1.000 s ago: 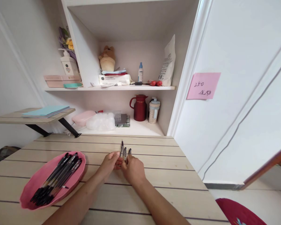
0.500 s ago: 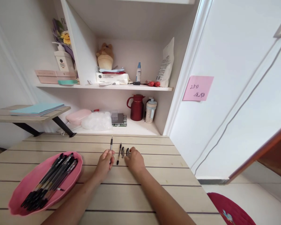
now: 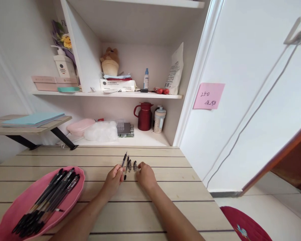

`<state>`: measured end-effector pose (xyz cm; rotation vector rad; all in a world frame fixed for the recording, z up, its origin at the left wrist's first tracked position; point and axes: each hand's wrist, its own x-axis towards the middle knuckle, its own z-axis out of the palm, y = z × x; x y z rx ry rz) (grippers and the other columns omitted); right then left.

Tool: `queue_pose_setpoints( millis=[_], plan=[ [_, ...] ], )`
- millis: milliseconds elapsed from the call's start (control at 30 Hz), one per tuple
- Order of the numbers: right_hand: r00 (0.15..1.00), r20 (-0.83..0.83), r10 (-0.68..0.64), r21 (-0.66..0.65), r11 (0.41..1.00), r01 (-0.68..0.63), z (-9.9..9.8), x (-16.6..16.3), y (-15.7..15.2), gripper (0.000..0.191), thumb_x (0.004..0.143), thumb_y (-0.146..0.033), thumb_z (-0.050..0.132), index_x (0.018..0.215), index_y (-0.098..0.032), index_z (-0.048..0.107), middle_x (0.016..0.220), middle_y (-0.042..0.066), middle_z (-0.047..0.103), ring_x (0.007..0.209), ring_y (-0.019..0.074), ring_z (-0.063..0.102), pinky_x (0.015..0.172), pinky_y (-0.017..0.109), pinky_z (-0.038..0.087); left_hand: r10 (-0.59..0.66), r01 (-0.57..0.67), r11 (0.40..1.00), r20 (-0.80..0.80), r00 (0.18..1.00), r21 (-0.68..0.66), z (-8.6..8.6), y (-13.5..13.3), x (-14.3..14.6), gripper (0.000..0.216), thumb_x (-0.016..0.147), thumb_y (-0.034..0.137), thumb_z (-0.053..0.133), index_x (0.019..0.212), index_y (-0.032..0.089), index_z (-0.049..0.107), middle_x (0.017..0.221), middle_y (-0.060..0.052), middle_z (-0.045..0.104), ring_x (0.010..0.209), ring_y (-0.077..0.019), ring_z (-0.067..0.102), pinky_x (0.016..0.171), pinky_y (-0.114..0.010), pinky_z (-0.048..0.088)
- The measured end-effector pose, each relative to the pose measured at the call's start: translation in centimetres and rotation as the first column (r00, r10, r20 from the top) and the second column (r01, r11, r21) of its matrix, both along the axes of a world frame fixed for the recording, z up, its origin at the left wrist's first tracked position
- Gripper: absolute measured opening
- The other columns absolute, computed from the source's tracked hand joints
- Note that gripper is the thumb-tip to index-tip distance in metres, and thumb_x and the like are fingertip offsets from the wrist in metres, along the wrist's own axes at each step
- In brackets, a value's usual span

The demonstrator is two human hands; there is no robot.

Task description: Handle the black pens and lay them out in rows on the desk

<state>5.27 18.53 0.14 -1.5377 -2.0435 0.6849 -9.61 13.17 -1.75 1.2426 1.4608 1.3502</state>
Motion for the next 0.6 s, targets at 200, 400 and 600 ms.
queue_pose_setpoints(
  millis=[200,400,600],
  plan=[
    [0.678,-0.728,-0.100,-0.242,0.963,-0.118,2.4,0.7,2.1,0.018,0.063,-0.029,0.058,0.074,-0.015,0.058,0.060,0.000,0.057,0.046,0.0083,0.046,0.042,0.020,0.030,-0.049,0.060,0.997,-0.214,0.975,0.043,0.5,-0.5,0.5,0.026,0.078,0.039,0.038,0.076,0.019,0.054,0.046,0.005,0.043,0.049,-0.0121,0.042,0.050,-0.021,0.030],
    [0.454,-0.883,-0.115,-0.215,0.961,-0.175,3.0,-0.2,2.5,0.029,0.055,-0.033,0.066,0.076,-0.014,0.059,0.066,0.001,0.059,0.042,0.0042,0.040,0.038,0.019,0.024,-0.077,0.086,0.996,-0.269,0.960,0.019,1.2,-0.7,0.7,0.027,0.079,0.040,0.037,0.077,0.019,0.054,0.046,0.006,0.042,0.048,-0.0124,0.041,0.053,-0.022,0.030],
    [0.501,-0.860,-0.102,-0.212,0.963,-0.168,3.1,-0.6,2.1,0.029,0.055,-0.035,0.065,0.074,-0.014,0.059,0.058,-0.002,0.056,0.040,0.0044,0.038,0.038,0.019,0.023,-0.105,0.115,0.993,-0.307,0.946,0.013,1.3,-0.8,0.8,0.025,0.079,0.039,0.037,0.074,0.019,0.051,0.048,0.005,0.042,0.050,-0.0127,0.042,0.054,-0.022,0.030]
  ],
)
